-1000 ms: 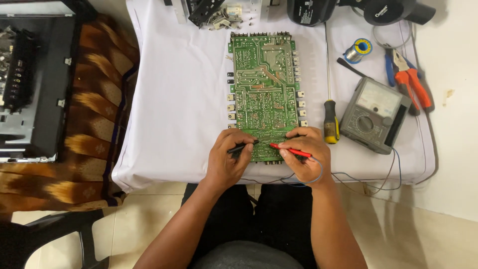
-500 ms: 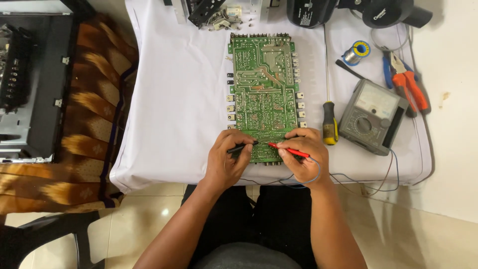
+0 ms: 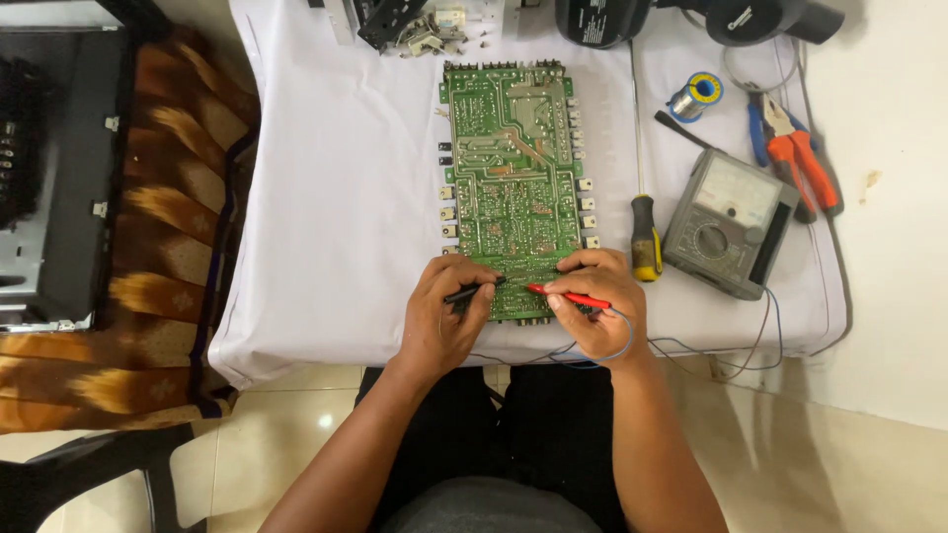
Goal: Testing components on a circuit board using a multimeter
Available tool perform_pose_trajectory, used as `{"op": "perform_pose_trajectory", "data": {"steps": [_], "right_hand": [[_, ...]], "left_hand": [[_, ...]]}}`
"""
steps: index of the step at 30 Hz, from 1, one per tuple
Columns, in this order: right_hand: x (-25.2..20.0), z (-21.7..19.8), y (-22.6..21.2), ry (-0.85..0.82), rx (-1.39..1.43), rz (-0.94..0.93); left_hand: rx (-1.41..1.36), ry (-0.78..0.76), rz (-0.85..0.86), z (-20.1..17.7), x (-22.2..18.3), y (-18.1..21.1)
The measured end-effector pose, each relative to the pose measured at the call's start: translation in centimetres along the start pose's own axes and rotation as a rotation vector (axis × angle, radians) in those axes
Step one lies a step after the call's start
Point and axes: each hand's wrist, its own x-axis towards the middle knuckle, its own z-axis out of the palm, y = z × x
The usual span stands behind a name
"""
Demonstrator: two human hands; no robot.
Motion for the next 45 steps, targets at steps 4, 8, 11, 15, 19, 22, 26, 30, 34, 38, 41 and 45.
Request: {"op": "perform_pose_trajectory", "data": {"steps": [4, 8, 11, 15, 19, 22, 26, 30, 34, 38, 41, 45], "right_hand": [[-0.1, 0.1, 0.4, 0.018, -0.011, 0.01], [0.2, 0.2, 0.1, 0.038, -0.021, 0.003], [0.2, 0.0, -0.1, 0.044, -0.012, 0.005], [-0.5, -0.1, 0.0, 0.038, -0.025, 0.021], [0.3, -0.2, 0.2, 0.034, -0.036, -0.013], [0.1, -0.1, 0.0, 0.05, -0.02, 0.011], [-0.6, -0.4, 0.6, 0.152, 0.085, 0.082], [-0.6, -0.1, 0.5, 0.186, 0.093, 0.062], [-0.5, 0.2, 0.3, 0.237, 0.061, 0.046], [-0.4, 0.1, -0.3, 0.26, 0.117, 0.078], [0.0, 0.0, -0.1, 0.223, 0.117, 0.079], [-1.4, 0.2, 0.3, 0.238, 0.117, 0.106]], "left_hand": [[0.017, -0.004, 0.007, 0.0, 0.2, 0.2], [-0.001, -0.014, -0.006, -0.2, 0.4, 0.2], [-0.005, 0.003, 0.002, -0.1, 0.3, 0.5], [-0.021, -0.009, -0.006, -0.3, -0.2, 0.6], [-0.052, 0.057, -0.008, 0.1, 0.4, 0.6], [-0.07, 0.098, -0.04, -0.2, 0.0, 0.3], [-0.073, 0.178, -0.027, -0.3, 0.4, 0.6], [-0.109, 0.212, -0.039, -0.1, 0.1, 0.2], [-0.036, 0.204, -0.036, 0.5, -0.1, -0.1], [0.023, 0.209, -0.011, 0.6, 0.0, 0.4], [0.017, 0.208, 0.02, 0.5, 0.4, 0.6], [0.013, 0.194, 0.046, 0.6, 0.0, 0.5]]}}
